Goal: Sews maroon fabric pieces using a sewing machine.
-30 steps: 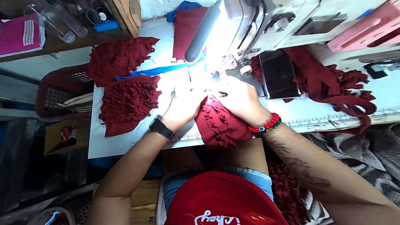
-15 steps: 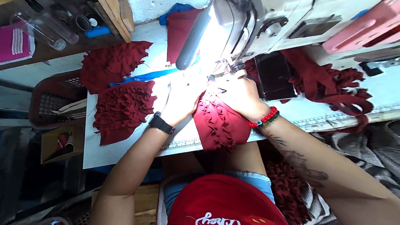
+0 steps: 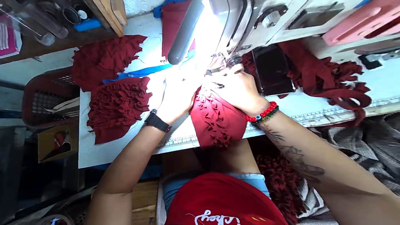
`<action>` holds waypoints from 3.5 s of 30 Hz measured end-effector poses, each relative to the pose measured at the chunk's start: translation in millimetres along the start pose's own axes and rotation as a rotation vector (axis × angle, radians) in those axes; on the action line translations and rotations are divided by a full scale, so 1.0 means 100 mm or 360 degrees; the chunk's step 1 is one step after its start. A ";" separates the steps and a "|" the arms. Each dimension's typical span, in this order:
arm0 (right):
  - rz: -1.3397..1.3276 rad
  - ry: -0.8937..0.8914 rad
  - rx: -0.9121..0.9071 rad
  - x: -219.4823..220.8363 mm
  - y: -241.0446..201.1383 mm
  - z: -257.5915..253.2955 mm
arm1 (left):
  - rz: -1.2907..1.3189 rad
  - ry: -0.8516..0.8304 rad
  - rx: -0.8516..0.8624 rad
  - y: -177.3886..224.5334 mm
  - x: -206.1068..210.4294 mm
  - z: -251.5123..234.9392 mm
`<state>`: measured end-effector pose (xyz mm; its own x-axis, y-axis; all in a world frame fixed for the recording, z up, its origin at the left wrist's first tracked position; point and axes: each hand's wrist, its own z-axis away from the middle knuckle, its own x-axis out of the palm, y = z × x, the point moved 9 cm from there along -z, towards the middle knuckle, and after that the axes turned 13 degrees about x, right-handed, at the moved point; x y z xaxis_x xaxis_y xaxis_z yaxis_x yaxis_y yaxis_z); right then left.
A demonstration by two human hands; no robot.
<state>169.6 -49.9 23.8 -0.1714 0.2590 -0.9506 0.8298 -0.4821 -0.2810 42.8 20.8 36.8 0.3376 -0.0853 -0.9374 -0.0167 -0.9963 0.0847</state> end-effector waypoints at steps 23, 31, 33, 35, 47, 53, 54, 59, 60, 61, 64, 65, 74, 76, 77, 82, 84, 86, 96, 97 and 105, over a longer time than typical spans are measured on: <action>-0.0153 0.0102 -0.0303 -0.30 -0.41 0.58 | 0.0240 0.0090 0.0243 0.12 -0.01 0.06; -0.0130 0.0008 -0.0370 -0.18 -0.24 0.36 | 0.0254 0.0058 0.0263 0.12 0.01 0.06; -0.0114 0.0010 -0.0361 -0.20 -0.26 0.37 | 0.0213 0.0038 0.0255 0.10 0.01 0.05; -0.0092 0.0037 -0.0359 -0.19 -0.26 0.36 | 0.0180 0.0023 0.0245 0.09 0.01 0.03; -0.0118 0.0080 -0.0232 -0.24 -0.26 0.36 | 0.0227 0.0088 0.0126 -0.06 0.02 -0.01; -0.0108 0.0142 -0.0314 -0.28 -0.34 0.48 | 0.0448 0.0264 0.0161 0.07 -0.13 -0.02; -0.0107 0.0144 -0.0314 -0.28 -0.34 0.50 | 0.0428 0.0256 0.0171 0.09 -0.12 -0.02; -0.0229 0.0185 -0.0158 -0.37 -0.28 0.48 | 0.0490 0.0202 0.0091 0.02 -0.03 0.02; -0.0228 0.0191 -0.0152 -0.37 -0.28 0.49 | 0.0515 0.0206 0.0072 0.01 -0.01 0.02; -0.0212 0.0176 -0.0149 -0.35 -0.30 0.49 | 0.0527 0.0206 0.0061 0.00 -0.02 0.02; -0.0224 0.0028 -0.0037 -0.31 -0.27 0.49 | 0.0437 0.0110 0.0026 0.00 -0.03 -0.02; -0.0274 -0.0022 0.0021 -0.33 -0.25 0.48 | 0.0377 0.0048 0.0016 0.00 -0.02 -0.04; -0.0506 -0.0305 0.0278 -0.33 -0.09 0.25 | 0.0307 0.0079 0.0033 -0.02 0.00 -0.15; -0.0597 -0.0337 0.0309 -0.30 -0.07 0.22 | 0.0313 0.0122 0.0039 -0.02 0.01 -0.15; -0.0627 -0.0336 0.0324 -0.28 -0.07 0.21 | 0.0321 0.0151 0.0038 -0.02 -0.01 -0.14; -0.0517 0.0022 0.0264 -0.22 -0.16 0.42 | 0.0339 0.0144 -0.0015 -0.03 0.03 -0.13; -0.0262 0.0198 0.0154 -0.21 -0.25 0.49 | 0.0325 0.0130 -0.0004 -0.03 0.04 -0.14; -0.0098 0.0329 -0.0015 -0.20 -0.35 0.54 | 0.0339 0.0122 0.0017 -0.02 0.02 -0.13; 0.0007 -0.0128 -0.0079 -0.21 -0.51 0.75 | 0.0292 0.0203 0.0445 0.26 -0.18 -0.03; -0.0007 -0.0166 -0.0076 -0.23 -0.49 0.76 | 0.0285 0.0146 0.0430 0.25 -0.10 -0.01; -0.0725 -0.0455 0.0303 -0.38 -0.14 0.66 | 0.0396 -0.0030 0.0156 0.13 0.03 -0.11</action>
<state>129.5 -108.4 55.2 -0.6482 0.2521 -0.7185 0.5328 -0.5239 -0.6645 54.1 7.4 38.5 0.2944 -0.3272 -0.8979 -0.1883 -0.9410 0.2811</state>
